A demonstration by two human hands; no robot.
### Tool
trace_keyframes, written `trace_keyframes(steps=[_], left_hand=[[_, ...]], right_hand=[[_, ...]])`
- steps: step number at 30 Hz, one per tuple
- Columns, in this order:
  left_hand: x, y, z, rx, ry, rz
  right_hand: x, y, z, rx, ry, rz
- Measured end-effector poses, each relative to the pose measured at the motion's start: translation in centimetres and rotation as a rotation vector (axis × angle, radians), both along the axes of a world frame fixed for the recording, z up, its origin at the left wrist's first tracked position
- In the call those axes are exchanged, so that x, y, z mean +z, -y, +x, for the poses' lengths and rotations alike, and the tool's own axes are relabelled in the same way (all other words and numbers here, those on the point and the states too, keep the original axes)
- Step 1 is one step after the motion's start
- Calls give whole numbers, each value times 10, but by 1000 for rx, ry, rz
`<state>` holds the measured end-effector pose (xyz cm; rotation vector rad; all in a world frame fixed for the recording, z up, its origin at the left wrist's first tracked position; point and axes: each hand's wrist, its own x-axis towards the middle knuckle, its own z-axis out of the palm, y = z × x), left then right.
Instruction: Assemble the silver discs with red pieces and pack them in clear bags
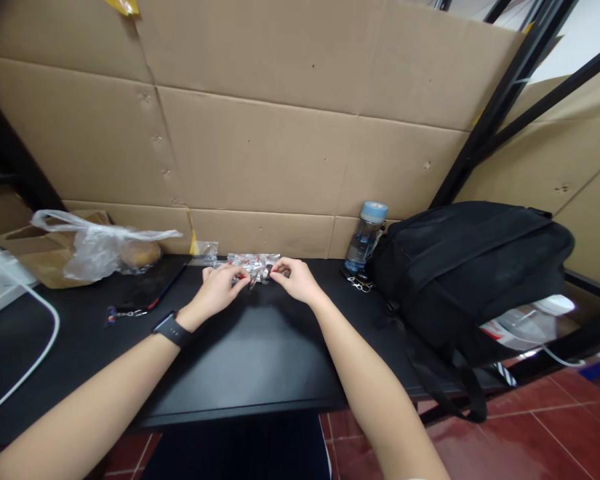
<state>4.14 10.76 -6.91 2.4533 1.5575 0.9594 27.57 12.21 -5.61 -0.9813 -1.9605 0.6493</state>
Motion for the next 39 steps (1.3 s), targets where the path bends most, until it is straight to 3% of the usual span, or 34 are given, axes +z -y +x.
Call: trace_keyframes(steps=[3, 9, 16, 22, 26, 28, 33, 36, 39], left_hand=[[3, -1, -1, 50, 156, -23], [0, -1, 5, -152, 454, -86], [-4, -1, 6, -175, 385, -117], [1, 0, 4, -151, 261, -95], [4, -5, -8, -192, 87, 5], [6, -14, -24, -110, -10, 77], [-8, -43, -80, 308, -157, 115], [-24, -53, -98, 431, -198, 73], [-31, -54, -99, 491, -196, 48]], right_hand=[[-3, 2, -11, -22, -141, -53], [-13, 10, -31, 30, -315, -188], [-14, 16, -34, 94, -545, -520], [-9, 19, -31, 153, -593, -660], [-10, 16, -29, 206, -600, -733], [-10, 14, -27, 213, -630, -733], [-4, 13, -20, 193, -613, -664], [-1, 13, -16, 165, -604, -630], [0, 12, -12, 144, -596, -612]])
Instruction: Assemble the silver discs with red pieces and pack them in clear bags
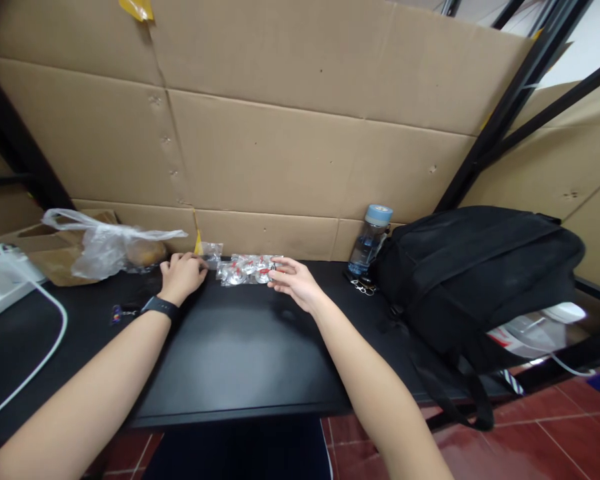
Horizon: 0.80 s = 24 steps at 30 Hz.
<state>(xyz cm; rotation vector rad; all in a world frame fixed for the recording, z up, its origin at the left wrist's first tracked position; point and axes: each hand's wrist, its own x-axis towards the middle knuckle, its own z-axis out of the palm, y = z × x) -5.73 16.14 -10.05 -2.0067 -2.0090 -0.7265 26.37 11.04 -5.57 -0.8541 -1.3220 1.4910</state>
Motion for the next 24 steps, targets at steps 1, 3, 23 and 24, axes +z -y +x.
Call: trace_keyframes(steps=[1, 3, 23, 24], left_hand=[[1, 1, 2, 12, 14, 13], [9, 6, 8, 27, 57, 80], [24, 73, 115, -1009, -52, -187], [24, 72, 113, -1021, -51, -209]], right_hand=[[0, -1, 1, -6, 8, 8], [1, -3, 4, -19, 25, 22], [-1, -29, 45, -228, 567, 507], [-3, -30, 46, -192, 594, 495]])
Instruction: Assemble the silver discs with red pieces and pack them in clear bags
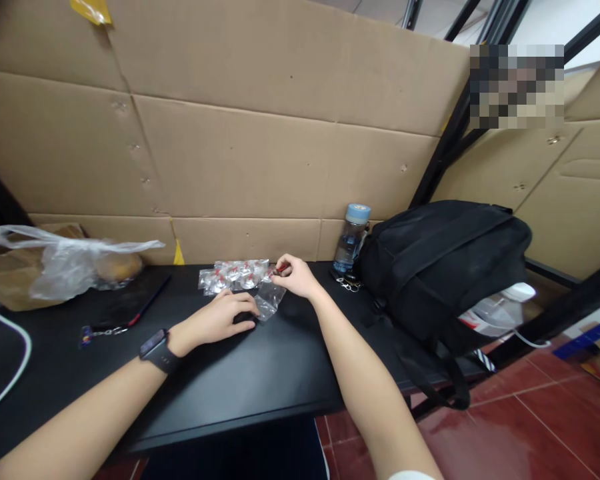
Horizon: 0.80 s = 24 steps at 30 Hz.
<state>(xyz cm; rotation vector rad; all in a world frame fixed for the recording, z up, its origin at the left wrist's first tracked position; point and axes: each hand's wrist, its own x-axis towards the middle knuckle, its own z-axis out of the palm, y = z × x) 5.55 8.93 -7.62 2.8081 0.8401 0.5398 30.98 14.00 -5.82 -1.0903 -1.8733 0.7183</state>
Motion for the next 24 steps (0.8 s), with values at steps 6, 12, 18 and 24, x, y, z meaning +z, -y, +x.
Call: trace_keyframes(steps=[6, 12, 18, 24], left_hand=[[-1, 1, -1, 4, -14, -32], [-3, 2, 0, 49, -39, 26], [-8, 1, 1, 55, -41, 10], [-10, 5, 3, 67, -62, 28]], right_hand=[[-2, 1, 1, 155, 94, -125], [6, 6, 4, 217, 245, -115], [14, 15, 4, 322, 437, -179], [25, 19, 11, 217, 431, -113]])
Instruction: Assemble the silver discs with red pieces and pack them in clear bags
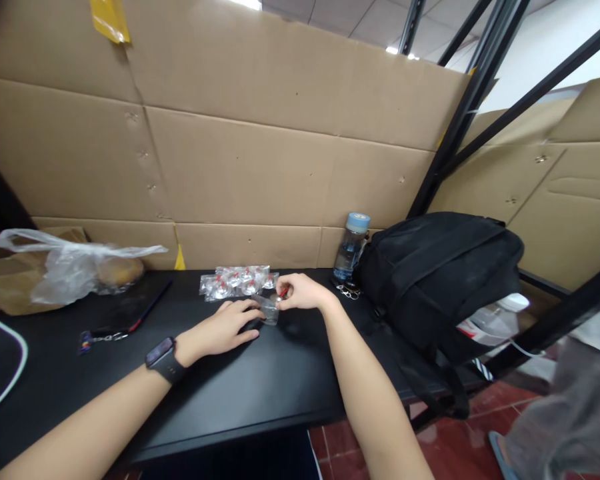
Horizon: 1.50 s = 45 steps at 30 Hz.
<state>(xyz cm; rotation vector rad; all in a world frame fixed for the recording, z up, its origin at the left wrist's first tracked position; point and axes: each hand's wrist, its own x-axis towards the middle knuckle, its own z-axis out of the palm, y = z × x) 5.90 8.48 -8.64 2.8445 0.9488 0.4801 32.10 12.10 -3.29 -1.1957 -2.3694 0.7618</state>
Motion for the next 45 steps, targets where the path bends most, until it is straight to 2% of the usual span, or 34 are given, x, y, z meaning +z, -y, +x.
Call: trace_keyframes(steps=[3, 7, 13, 16, 20, 24, 29, 33, 38, 45], left_hand=[[-1, 1, 0, 32, -36, 11], [-3, -1, 0, 30, -38, 26], [6, 3, 2, 71, -61, 105], [9, 4, 3, 48, -58, 82], [9, 4, 1, -13, -32, 10], [9, 2, -3, -65, -10, -37], [5, 2, -6, -59, -71, -53], [2, 3, -5, -28, -91, -80], [-1, 4, -4, -56, -49, -82], [3, 7, -3, -41, -68, -101]], right_hand=[[7, 1, 8, -19, -31, 14], [16, 6, 14, 29, -92, -21], [18, 14, 0, 61, -219, -63], [9, 11, -9, 113, -107, -79], [-1, 7, -11, 90, 90, -36], [2, 7, -3, 99, 180, -109], [6, 10, 0, 68, 250, -166], [8, 15, -7, 33, 331, -134], [8, 18, -14, -39, 369, -35], [1, 20, -24, -90, 412, 57]])
